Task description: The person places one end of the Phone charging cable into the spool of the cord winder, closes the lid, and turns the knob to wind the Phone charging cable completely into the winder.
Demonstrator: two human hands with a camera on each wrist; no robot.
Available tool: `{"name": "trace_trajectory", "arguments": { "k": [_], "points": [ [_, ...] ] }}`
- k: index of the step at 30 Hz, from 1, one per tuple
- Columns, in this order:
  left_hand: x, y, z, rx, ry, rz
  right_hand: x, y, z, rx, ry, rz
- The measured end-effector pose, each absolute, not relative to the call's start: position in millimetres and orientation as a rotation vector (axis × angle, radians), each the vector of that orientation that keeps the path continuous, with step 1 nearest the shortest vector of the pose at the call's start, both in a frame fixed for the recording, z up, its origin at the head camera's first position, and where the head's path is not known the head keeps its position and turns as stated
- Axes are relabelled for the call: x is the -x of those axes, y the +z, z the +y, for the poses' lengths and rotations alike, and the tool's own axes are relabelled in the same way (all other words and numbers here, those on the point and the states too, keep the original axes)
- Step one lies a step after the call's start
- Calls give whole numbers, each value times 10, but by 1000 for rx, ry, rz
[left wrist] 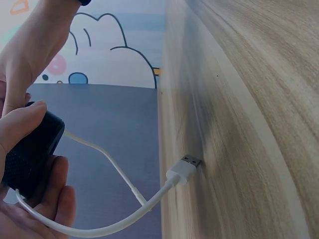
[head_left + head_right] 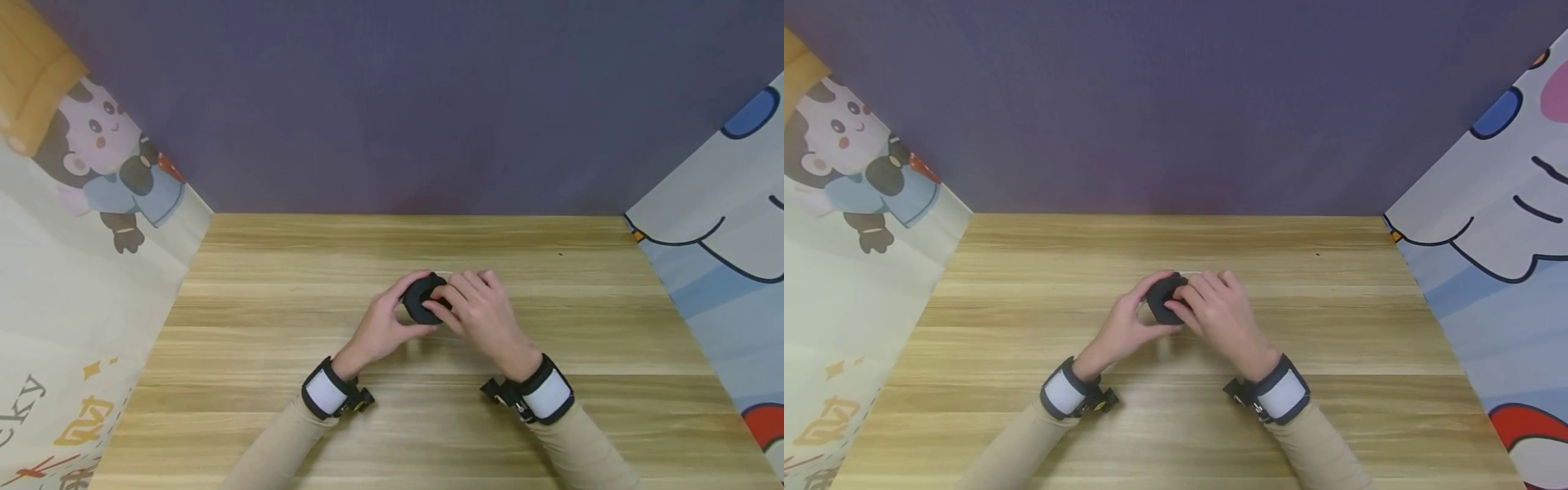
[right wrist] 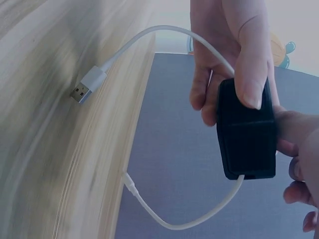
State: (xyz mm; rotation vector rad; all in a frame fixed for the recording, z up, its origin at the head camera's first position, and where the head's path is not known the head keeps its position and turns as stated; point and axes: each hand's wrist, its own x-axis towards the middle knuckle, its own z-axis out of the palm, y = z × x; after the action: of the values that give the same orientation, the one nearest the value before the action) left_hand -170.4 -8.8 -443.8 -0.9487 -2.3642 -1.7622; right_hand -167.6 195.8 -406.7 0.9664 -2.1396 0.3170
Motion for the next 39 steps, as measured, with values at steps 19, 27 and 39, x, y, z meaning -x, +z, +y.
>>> {"name": "trace_trajectory", "arguments": {
  "k": [19, 27, 39],
  "points": [
    [1696, -4454, -64, 909, -1755, -2343, 1631, -4107, 1849, -828, 388, -2145],
    [1694, -4461, -44, 878, -1747, -2339, 1615, -4128, 1798, -734, 411, -2149],
    [1671, -4462, 2, 861, -1705, -2282, 1569, -4133, 1703, -667, 551, -2145]
  ]
}}
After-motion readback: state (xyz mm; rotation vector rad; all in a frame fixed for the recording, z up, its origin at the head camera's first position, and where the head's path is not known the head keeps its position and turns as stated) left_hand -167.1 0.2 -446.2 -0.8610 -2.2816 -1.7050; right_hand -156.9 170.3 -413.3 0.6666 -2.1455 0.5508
